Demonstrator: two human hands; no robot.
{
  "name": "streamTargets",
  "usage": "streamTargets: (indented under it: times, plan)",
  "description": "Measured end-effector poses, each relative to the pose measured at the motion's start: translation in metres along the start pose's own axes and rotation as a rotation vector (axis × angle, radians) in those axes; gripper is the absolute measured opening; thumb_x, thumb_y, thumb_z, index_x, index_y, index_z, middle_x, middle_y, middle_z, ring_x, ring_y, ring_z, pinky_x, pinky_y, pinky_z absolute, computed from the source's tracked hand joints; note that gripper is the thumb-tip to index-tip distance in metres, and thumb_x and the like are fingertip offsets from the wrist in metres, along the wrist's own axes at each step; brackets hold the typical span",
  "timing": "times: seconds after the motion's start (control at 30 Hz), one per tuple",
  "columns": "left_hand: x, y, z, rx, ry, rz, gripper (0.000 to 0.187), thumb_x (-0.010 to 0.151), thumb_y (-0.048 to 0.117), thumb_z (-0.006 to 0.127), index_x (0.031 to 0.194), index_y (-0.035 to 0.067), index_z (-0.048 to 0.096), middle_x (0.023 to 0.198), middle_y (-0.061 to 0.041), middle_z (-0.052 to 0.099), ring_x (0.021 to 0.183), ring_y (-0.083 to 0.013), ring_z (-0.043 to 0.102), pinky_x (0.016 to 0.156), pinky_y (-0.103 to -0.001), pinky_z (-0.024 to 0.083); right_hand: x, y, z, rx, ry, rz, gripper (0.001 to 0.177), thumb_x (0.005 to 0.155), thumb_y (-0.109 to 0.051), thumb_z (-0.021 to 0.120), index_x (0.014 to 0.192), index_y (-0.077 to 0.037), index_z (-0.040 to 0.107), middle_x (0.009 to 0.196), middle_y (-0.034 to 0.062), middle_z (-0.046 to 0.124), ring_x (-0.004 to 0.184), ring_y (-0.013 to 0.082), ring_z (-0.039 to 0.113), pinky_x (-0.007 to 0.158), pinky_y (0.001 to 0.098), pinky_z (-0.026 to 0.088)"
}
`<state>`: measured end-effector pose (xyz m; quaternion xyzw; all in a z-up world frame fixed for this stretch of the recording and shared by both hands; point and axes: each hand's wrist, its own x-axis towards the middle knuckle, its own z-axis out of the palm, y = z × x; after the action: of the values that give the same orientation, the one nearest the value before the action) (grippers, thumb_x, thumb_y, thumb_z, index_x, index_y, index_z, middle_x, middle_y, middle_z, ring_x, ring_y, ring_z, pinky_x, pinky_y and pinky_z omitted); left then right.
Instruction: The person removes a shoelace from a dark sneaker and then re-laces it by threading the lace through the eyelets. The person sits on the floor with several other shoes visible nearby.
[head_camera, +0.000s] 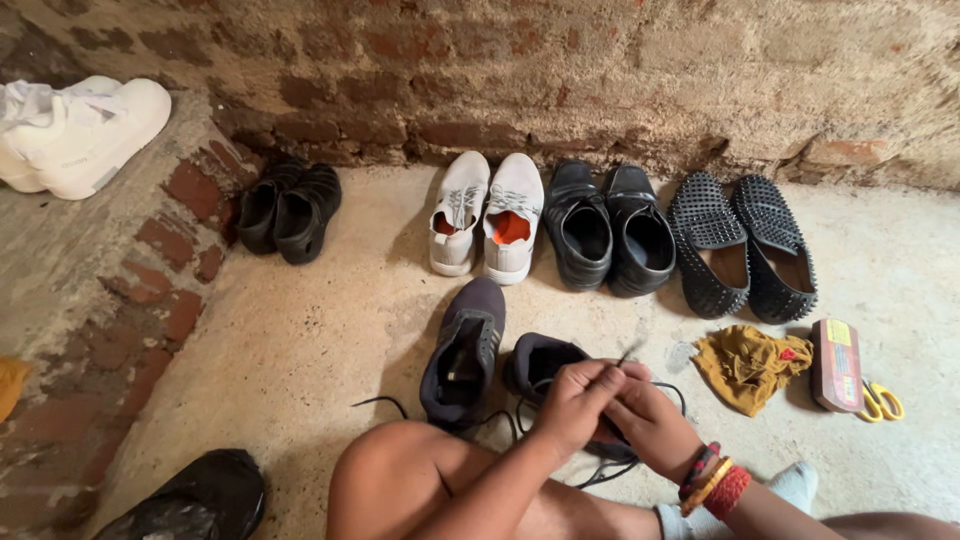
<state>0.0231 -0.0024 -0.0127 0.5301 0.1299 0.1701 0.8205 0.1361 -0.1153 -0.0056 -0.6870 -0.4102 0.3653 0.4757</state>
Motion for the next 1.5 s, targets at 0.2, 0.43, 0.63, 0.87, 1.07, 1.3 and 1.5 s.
streamTargets:
  times: [0.2, 0.43, 0.63, 0.87, 1.07, 1.3, 1.5]
  plan:
    - [0.02, 0.003, -0.025, -0.702, -0.04, 0.307, 0.034, 0.126, 0.02, 0.048, 0.1, 0.002, 0.062, 0.087, -0.006, 0.067, 0.077, -0.0189, 0.067, 0.078, -0.04, 0.06, 0.0, -0.015, 0.001, 0.218, -0.33, 0.137, 0.031, 0.103, -0.022, 0.053, 0.094, 0.002, 0.069, 0.078, 0.0067, 0.075, 0.066, 0.011, 0.065, 0.063, 0.0273, 0.054]
    - [-0.002, 0.05, -0.003, -0.398, 0.237, -0.056, 0.032, 0.106, 0.031, 0.039, 0.112, 0.008, 0.061, 0.091, -0.008, 0.075, 0.081, -0.0192, 0.071, 0.074, -0.032, 0.053, -0.003, -0.026, -0.006, 0.519, -0.339, 0.131, 0.029, 0.105, -0.023, 0.049, 0.1, 0.001, 0.066, 0.08, 0.0063, 0.072, 0.07, 0.0118, 0.065, 0.066, 0.0273, 0.053]
    - [-0.007, 0.055, 0.043, -0.096, 0.191, 0.116, 0.03, 0.111, 0.033, 0.045, 0.103, 0.006, 0.058, 0.069, 0.001, 0.051, 0.073, -0.0085, 0.059, 0.066, -0.026, 0.05, -0.017, -0.033, -0.007, 0.541, -0.294, -0.048, 0.028, 0.105, -0.021, 0.052, 0.118, 0.001, 0.065, 0.102, 0.0012, 0.069, 0.09, 0.0082, 0.063, 0.081, 0.0259, 0.053]
    - [-0.005, 0.164, 0.036, -0.186, 0.167, 0.362, 0.029, 0.108, 0.039, 0.056, 0.101, 0.01, 0.058, 0.066, 0.007, 0.045, 0.054, -0.0035, 0.038, 0.047, -0.021, 0.03, -0.023, -0.064, -0.062, 0.401, -0.109, -0.067, 0.032, 0.101, -0.026, 0.051, 0.121, -0.006, 0.067, 0.113, -0.0032, 0.072, 0.109, 0.006, 0.066, 0.091, 0.0287, 0.056]
    - [-0.083, 0.339, 0.049, 0.195, 0.024, 0.982, 0.032, 0.103, 0.039, 0.067, 0.106, 0.007, 0.064, 0.069, -0.001, 0.053, 0.056, -0.0091, 0.045, 0.053, -0.027, 0.034, -0.018, -0.074, -0.108, 0.475, 0.177, 0.026, 0.025, 0.103, -0.027, 0.057, 0.11, -0.007, 0.07, 0.101, 0.0015, 0.074, 0.095, 0.0103, 0.068, 0.081, 0.0292, 0.053]
    - [-0.104, 0.365, 0.081, 0.504, -0.088, 0.897, 0.02, 0.101, 0.026, 0.064, 0.107, 0.008, 0.071, 0.086, -0.002, 0.063, 0.075, -0.01, 0.059, 0.065, -0.026, 0.048, -0.011, -0.062, -0.112, 0.468, 0.179, 0.085, 0.023, 0.102, -0.028, 0.057, 0.106, -0.01, 0.07, 0.099, 0.0001, 0.074, 0.092, 0.0097, 0.068, 0.078, 0.028, 0.053]
    - [-0.026, 0.207, 0.075, 1.201, 0.055, 0.188, 0.016, 0.094, 0.022, 0.067, 0.102, 0.015, 0.079, 0.094, -0.003, 0.076, 0.082, -0.0167, 0.069, 0.075, -0.035, 0.055, 0.0, -0.03, -0.109, 0.085, 0.162, 0.106, 0.024, 0.099, -0.025, 0.058, 0.108, -0.007, 0.072, 0.095, 0.0014, 0.077, 0.085, 0.0114, 0.071, 0.073, 0.0282, 0.056]
